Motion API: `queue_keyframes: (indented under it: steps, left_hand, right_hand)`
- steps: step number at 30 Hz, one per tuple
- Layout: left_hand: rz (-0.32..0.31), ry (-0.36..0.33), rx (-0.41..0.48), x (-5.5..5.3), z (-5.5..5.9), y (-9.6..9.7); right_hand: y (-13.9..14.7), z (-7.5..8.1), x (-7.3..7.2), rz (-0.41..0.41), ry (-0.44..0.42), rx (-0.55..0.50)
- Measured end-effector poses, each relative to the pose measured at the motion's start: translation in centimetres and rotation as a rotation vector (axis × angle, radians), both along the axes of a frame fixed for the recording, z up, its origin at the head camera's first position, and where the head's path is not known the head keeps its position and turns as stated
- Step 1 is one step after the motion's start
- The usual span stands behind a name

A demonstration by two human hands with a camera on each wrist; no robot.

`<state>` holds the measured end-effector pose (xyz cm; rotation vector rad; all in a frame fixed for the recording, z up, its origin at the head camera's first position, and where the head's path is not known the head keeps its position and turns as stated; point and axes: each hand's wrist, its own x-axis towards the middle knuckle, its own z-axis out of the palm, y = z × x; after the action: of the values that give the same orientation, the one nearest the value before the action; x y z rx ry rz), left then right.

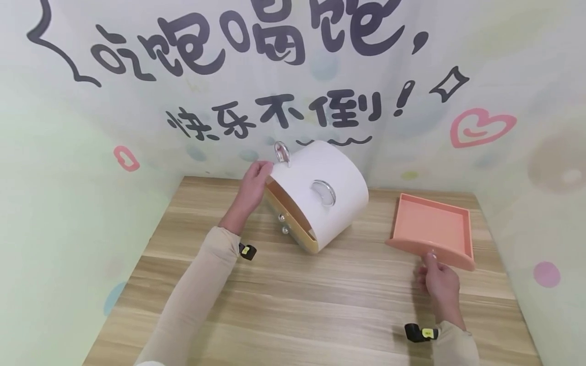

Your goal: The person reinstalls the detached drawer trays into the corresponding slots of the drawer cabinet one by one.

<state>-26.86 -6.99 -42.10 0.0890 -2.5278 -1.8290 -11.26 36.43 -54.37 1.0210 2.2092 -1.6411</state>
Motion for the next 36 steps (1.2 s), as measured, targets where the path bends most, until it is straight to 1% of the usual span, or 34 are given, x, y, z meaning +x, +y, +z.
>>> queue_keyframes:
  steps: [5,9,12,15,20,22,27,30,33,36]
  left_hand:
    - [0.016,0.014,-0.005,0.4,0.1,0.2]
    - [0.027,0.027,-0.031,0.7,0.0,0.3]
    - [0.035,0.042,-0.046,1.0,0.0,0.4]
    - [0.028,0.051,-0.083,1.2,0.0,0.3]
    - [0.023,0.052,-0.175,1.6,0.0,0.2]
    - [0.025,0.052,-0.205,1.9,0.1,0.1]
    - [0.006,0.057,-0.252,2.5,0.4,-0.1]
    - [-0.009,0.044,-0.265,2.8,0.7,-0.3]
    - [-0.035,0.023,-0.253,2.9,1.0,-0.8]
    - [-0.082,0.027,-0.206,2.7,1.3,-1.3]
  right_hand:
    - [0.1,-0.2,-0.2,-0.032,0.039,-0.042]
    - [0.3,-0.5,-0.4,-0.078,0.058,-0.075]
    - [0.4,-0.6,-0.5,-0.116,0.071,-0.125]
    - [0.4,-0.8,-0.6,-0.143,0.099,-0.182]
    - [0.3,-0.9,-0.8,-0.146,0.143,-0.206]
    - [0.2,-0.9,-0.9,-0.162,0.157,-0.235]
    - [-0.2,-0.6,-1.0,-0.240,0.191,-0.338]
    - [-0.4,-0.4,-1.0,-0.253,0.202,-0.362]
    - [-0.6,-0.1,-0.9,-0.245,0.212,-0.372]
    - [-0.8,0.1,-1.0,-0.244,0.220,-0.373]
